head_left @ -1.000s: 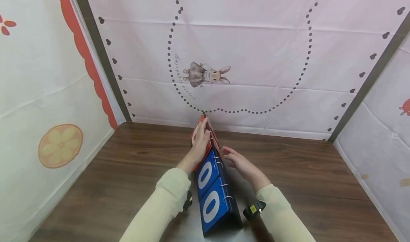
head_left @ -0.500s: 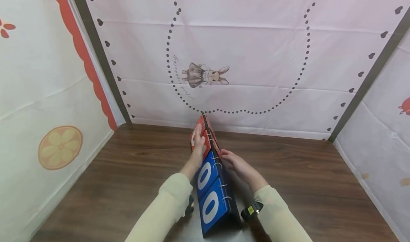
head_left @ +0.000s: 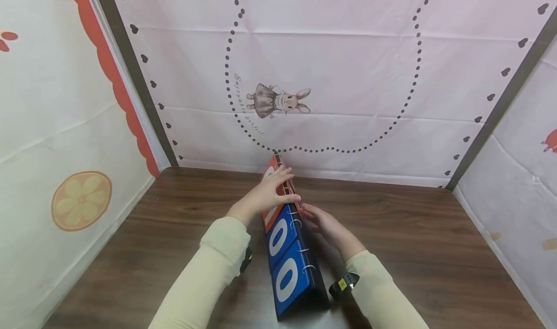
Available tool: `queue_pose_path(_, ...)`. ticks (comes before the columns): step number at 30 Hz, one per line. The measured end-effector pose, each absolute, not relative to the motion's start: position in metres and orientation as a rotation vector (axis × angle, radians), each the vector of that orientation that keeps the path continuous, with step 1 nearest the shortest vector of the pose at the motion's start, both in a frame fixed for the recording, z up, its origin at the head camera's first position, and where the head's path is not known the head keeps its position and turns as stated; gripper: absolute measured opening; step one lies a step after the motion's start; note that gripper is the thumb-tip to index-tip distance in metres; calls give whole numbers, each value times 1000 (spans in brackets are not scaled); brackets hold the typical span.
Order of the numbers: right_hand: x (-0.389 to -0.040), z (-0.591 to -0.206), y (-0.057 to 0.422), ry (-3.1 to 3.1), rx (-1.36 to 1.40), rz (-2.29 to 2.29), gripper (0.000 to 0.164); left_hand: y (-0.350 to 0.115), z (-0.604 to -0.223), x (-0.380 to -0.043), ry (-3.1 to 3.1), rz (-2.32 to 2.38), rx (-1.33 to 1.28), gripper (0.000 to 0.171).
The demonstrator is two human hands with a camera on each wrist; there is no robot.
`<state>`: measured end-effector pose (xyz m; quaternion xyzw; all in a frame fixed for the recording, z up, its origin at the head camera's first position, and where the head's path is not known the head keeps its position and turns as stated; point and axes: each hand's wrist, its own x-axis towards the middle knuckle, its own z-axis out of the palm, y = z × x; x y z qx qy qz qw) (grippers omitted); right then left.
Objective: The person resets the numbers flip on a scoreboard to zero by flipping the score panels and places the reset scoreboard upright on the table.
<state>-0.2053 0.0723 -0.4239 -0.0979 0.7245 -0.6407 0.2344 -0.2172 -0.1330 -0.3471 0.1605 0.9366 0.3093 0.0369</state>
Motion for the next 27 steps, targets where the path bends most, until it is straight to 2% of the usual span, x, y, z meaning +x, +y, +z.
queue_pose_path(5, -208, -420, 74, 1935, -223, -1843, 68, -130, -339, -218, 2840, 968, 415, 90)
queue_pose_path(9, -211, -413, 74, 1876, -178, -1906, 75, -127, -336, -220, 2831, 960, 382, 88)
queue_pose_path(12, -212, -407, 76, 1827, -127, -1979, 74, -123, -336, -222, 2845, 979, 401, 85)
queue_pose_path(15, -213, -400, 79, 1758, -78, -2109, 69, -120, -338, -223, 2873, 1023, 436, 84)
queue_pose_path(27, -216, -389, 91, 1597, 79, -2542, 44, -119, -343, -218, 3057, 1259, 417, 97)
